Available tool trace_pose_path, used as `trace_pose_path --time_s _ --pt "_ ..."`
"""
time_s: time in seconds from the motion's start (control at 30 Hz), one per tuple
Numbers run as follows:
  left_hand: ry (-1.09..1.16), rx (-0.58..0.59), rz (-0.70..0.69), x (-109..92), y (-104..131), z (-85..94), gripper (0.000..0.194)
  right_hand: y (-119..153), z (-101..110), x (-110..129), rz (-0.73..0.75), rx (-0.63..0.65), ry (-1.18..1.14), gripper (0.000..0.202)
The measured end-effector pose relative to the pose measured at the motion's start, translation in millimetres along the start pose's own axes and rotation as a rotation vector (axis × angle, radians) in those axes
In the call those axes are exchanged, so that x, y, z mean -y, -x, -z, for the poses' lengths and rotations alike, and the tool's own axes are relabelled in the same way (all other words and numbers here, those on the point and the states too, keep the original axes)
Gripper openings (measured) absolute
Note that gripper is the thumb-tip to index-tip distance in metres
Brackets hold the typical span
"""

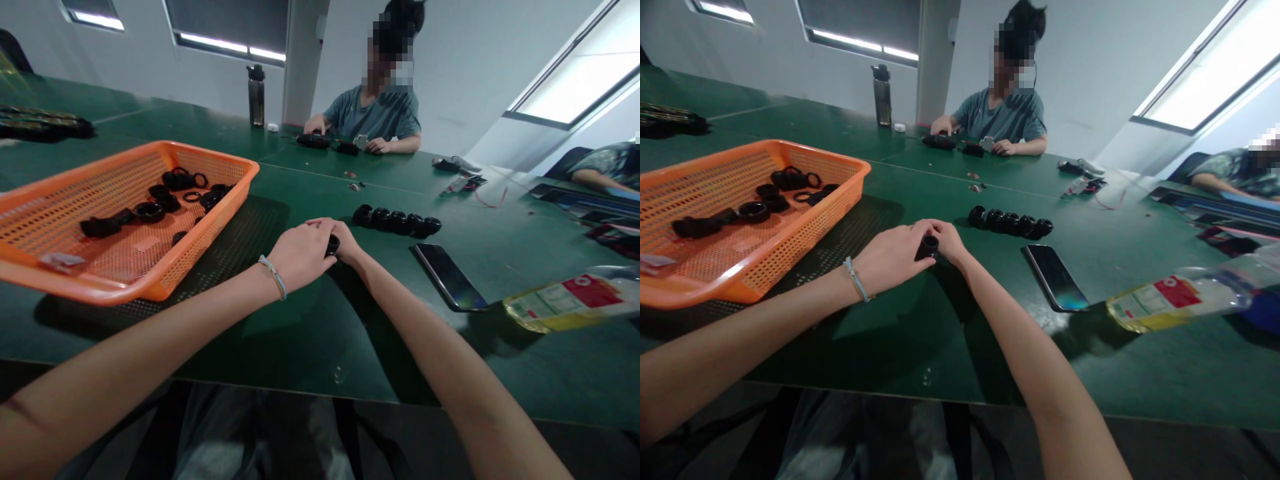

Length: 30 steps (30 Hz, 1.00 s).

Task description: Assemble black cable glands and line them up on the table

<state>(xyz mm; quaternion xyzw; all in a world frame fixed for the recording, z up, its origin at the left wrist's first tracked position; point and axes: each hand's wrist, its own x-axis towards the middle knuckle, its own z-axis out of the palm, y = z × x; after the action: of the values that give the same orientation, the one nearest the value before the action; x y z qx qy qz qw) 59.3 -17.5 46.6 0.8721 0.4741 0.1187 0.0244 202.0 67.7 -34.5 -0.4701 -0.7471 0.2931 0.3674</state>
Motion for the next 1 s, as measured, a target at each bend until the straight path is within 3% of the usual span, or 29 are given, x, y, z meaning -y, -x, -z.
trace_pose_path --time_s 0.07,0.17,0.3,0.43,0.63,0.73,0.83,0.9,1.0 --pt "-0.023 -0.023 -0.089 8.5 -1.0 -15.8 0.042 -2.7 1.9 -2.5 -0.033 -0.023 -0.062 0.03" --pt "0.009 -0.038 -0.085 21.0 0.9 -27.6 0.041 -5.1 0.7 -4.0 -0.067 -0.031 -0.12 0.031" --pt "0.053 -0.06 -0.086 30.3 5.2 -28.9 0.042 -4.9 0.1 0.0 -0.09 -0.027 -0.138 0.028" --pt "0.149 -0.114 -0.063 45.9 12.0 -29.2 0.061 -5.6 12.3 10.7 -0.131 -0.01 -0.093 0.027" --pt "0.352 0.019 -0.101 77.2 23.6 -32.2 0.074 10.6 31.8 31.7 -0.194 0.067 0.023 0.021" --pt "0.34 0.049 -0.118 80.9 23.6 -31.6 0.063 30.9 30.2 38.8 -0.159 0.242 -0.068 0.035" --pt "0.33 0.032 -0.08 78.8 21.0 -33.5 0.042 48.9 23.3 40.8 -0.026 0.35 -0.066 0.054" --pt "0.346 -0.004 -0.059 76.7 19.5 -35.9 0.037 55.7 17.7 40.4 0.025 0.31 0.06 0.057" --pt "0.416 -0.043 -0.049 73.9 19.5 -38.3 0.039 59.0 11.1 39.8 0.05 0.213 0.14 0.04"
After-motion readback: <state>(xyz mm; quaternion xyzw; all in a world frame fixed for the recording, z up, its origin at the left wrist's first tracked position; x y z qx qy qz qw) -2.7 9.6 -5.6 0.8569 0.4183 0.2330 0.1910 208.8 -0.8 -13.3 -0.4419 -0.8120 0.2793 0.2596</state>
